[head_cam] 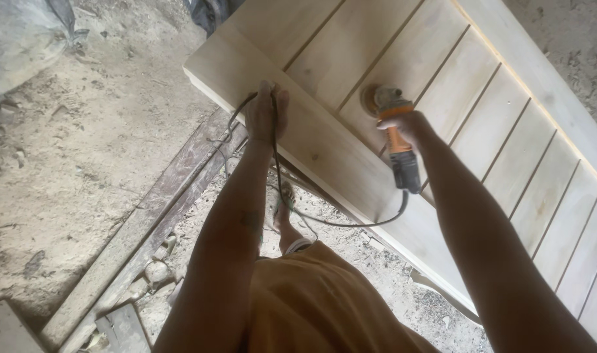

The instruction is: The person uses an electric sander to smooth the surface of a wooden door. They move the sander across the door panels and frame, occasionally wiping away dust with their hand.

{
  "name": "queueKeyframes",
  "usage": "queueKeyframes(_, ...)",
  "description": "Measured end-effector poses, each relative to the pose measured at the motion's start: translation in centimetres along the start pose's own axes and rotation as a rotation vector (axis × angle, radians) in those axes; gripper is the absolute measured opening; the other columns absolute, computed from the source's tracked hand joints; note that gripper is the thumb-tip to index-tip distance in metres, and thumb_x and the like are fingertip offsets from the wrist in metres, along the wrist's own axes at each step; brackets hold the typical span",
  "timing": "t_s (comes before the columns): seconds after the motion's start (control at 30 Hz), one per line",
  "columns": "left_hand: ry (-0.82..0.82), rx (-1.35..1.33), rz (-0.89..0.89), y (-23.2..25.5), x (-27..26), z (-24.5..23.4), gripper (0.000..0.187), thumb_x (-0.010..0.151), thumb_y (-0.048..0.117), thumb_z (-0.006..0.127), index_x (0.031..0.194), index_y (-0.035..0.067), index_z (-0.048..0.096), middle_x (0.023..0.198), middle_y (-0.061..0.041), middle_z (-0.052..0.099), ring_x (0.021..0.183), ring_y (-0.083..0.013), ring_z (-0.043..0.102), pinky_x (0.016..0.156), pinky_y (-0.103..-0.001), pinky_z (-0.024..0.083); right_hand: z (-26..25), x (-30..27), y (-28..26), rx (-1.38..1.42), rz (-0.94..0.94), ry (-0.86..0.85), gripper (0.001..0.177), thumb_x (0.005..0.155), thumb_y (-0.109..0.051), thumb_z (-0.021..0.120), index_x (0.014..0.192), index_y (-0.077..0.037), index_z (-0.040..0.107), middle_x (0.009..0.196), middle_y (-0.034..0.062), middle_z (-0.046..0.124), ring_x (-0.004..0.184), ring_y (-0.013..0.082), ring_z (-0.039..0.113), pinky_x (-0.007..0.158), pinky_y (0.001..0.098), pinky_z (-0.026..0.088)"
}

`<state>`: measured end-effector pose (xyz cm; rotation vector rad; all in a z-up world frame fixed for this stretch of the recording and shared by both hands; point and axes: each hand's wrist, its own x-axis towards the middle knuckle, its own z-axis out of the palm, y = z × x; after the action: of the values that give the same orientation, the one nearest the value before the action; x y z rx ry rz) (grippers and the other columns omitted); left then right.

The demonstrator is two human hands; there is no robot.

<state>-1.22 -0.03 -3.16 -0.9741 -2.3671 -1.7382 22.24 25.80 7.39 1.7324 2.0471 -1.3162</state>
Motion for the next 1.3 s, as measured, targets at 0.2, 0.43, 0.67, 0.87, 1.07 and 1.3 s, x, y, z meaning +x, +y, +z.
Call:
queueKeyframes(0.2,-0.077,0.049,-0.124,-1.8,0.5,1.8,0.039,0.105,0.045,0.056,0.102,0.007,0.053,0.088,-0.020,0.068,0.090,-0.0461,0.066,0.078,-0.057,0.049,1.0,0.6,4.6,-0.073,-0.107,-0.113,0.036,0.075,-0.025,0.080,0.105,-0.005,0.081,0.100,0.0091,0.078,0.083,0.0237,0.073,0.075,0.0388,0.060)
queueKeyframes(0.43,-0.038,-0.002,-0.095,0.3,0.0,0.6,0.038,0.103,0.044,0.055,0.099,0.006,0.049,0.084,-0.018,0.068,0.083,-0.0433,0.067,0.070,-0.053,0.049,2.4,-6.6,1.4,-0.093,0.040,-0.012,0.044,0.070,-0.025,0.087,0.106,-0.004,0.074,0.095,0.0142,0.073,0.082,0.0273,0.071,0.074,0.0416,0.058)
queueKeyframes(0.67,-0.070,-0.017,-0.139,0.1,0.5,0.7,0.034,0.102,0.042,0.055,0.098,0.008,0.052,0.081,-0.014,0.067,0.076,-0.0364,0.069,0.070,-0.048,0.052,2.2,-4.3,-0.5,-0.213,-0.037,-0.004,0.039,0.068,-0.024,0.088,0.102,-0.007,0.078,0.093,0.0123,0.073,0.081,0.0246,0.069,0.075,0.0387,0.055)
queueKeyframes(0.87,0.041,0.027,0.052,0.3,-0.2,0.4,0.026,0.106,0.033,0.058,0.106,0.007,0.055,0.093,-0.015,0.070,0.089,-0.0409,0.067,0.082,-0.050,0.050,-2.0,3.1,-2.5,-0.053,-0.035,0.046,0.039,0.068,-0.019,0.088,0.101,-0.003,0.074,0.091,0.0103,0.072,0.074,0.0237,0.068,0.070,0.0406,0.056)
queueKeyframes(1.07,0.015,-0.243,-0.428,-1.3,0.0,1.3,0.037,0.105,0.038,0.050,0.098,0.005,0.065,0.091,-0.014,0.072,0.090,-0.0362,0.068,0.085,-0.047,0.051,-6.3,8.2,-4.1,-0.074,-0.033,0.023,0.038,0.071,-0.019,0.087,0.102,-0.002,0.073,0.091,0.0121,0.071,0.075,0.0248,0.067,0.069,0.0426,0.056)
queueKeyframes(1.3,0.029,0.060,0.061,1.2,0.2,0.3,0.042,0.109,0.044,0.046,0.102,0.004,0.056,0.085,-0.014,0.067,0.079,-0.0323,0.066,0.073,-0.042,0.052,-9.9,11.7,-6.8,-0.294,-0.052,0.015,0.050,0.069,-0.023,0.089,0.109,0.001,0.071,0.097,0.0191,0.070,0.083,0.0319,0.068,0.079,0.0444,0.056)
